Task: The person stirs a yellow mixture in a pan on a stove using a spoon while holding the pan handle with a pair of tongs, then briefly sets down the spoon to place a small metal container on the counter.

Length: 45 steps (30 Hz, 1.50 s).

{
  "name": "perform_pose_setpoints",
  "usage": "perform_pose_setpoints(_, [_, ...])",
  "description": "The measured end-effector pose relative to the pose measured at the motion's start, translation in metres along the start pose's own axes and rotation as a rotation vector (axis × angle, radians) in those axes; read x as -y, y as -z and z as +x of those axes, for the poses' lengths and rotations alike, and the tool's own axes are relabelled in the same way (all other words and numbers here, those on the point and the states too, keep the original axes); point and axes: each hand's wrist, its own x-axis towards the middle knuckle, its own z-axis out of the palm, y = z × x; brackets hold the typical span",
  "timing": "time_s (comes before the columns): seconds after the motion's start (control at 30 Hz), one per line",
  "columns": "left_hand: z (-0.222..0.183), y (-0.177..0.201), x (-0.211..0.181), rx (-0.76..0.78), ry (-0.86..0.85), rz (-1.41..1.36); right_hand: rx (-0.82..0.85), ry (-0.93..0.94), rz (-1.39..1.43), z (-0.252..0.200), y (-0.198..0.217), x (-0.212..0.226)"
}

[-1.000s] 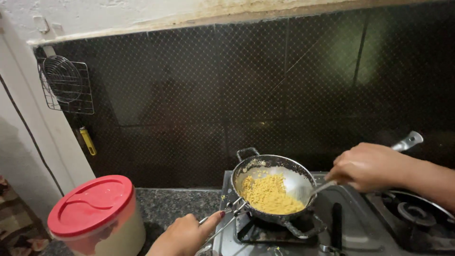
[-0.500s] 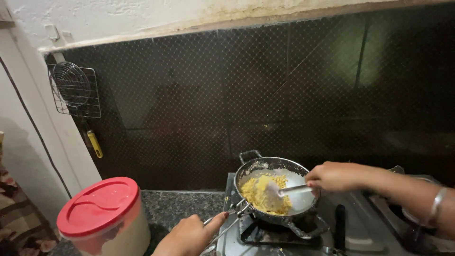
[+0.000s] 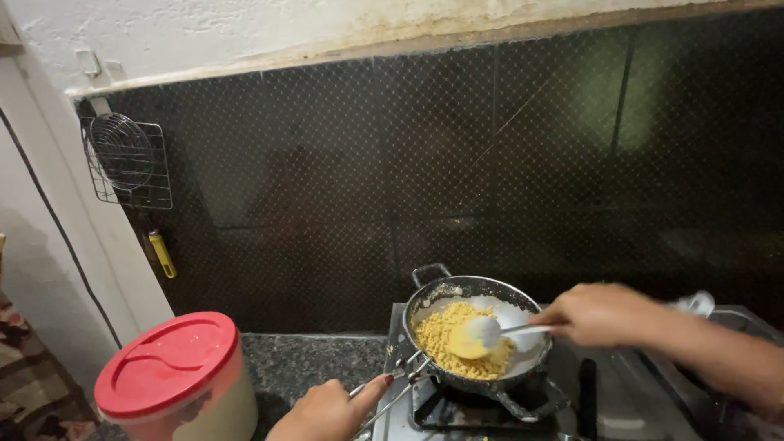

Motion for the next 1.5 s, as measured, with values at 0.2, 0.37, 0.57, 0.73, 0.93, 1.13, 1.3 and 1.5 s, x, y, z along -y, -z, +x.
perform_pose_setpoints(0.2, [-0.006,0.003,-0.003,0.003,-0.025,0.039,-0.053,-0.174,-0.05,-0.018,0.032,-0.005])
perform_pose_setpoints(0.37, [0.016,-0.014,0.011,-0.026,0.131,-0.091,-0.101,-0.059,0.153,0.01,0.002,0.01])
perform_pose_setpoints(0.57, [-0.011,0.006,-0.01,-0.004,0.111,-0.073,-0.044,-0.026,0.153,0.024,0.004,-0.018])
perform_pose_setpoints(0.73, [0.002,-0.005,0.002,-0.092,0.194,-0.163,-0.056,-0.255,-0.012,-0.014,0.04,-0.021])
perform_pose_setpoints(0.93, [0.002,-0.01,0.006,-0.029,-0.071,0.052,-0.099,-0.451,-0.219,-0.044,0.069,-0.024])
perform_pose_setpoints(1.13, [0.003,-0.011,0.002,-0.036,-0.043,-0.02,-0.227,-0.417,-0.181,-0.056,0.094,-0.017])
perform_pose_setpoints(1.3, [-0.026,0.016,-0.027,-0.036,0.192,-0.22,-0.427,-0.258,0.001,-0.03,0.088,-0.027])
perform_pose_setpoints(1.5, [-0.012,-0.007,-0.008,-0.066,-0.008,-0.139,-0.879,-0.017,0.506,-0.044,0.087,0.033])
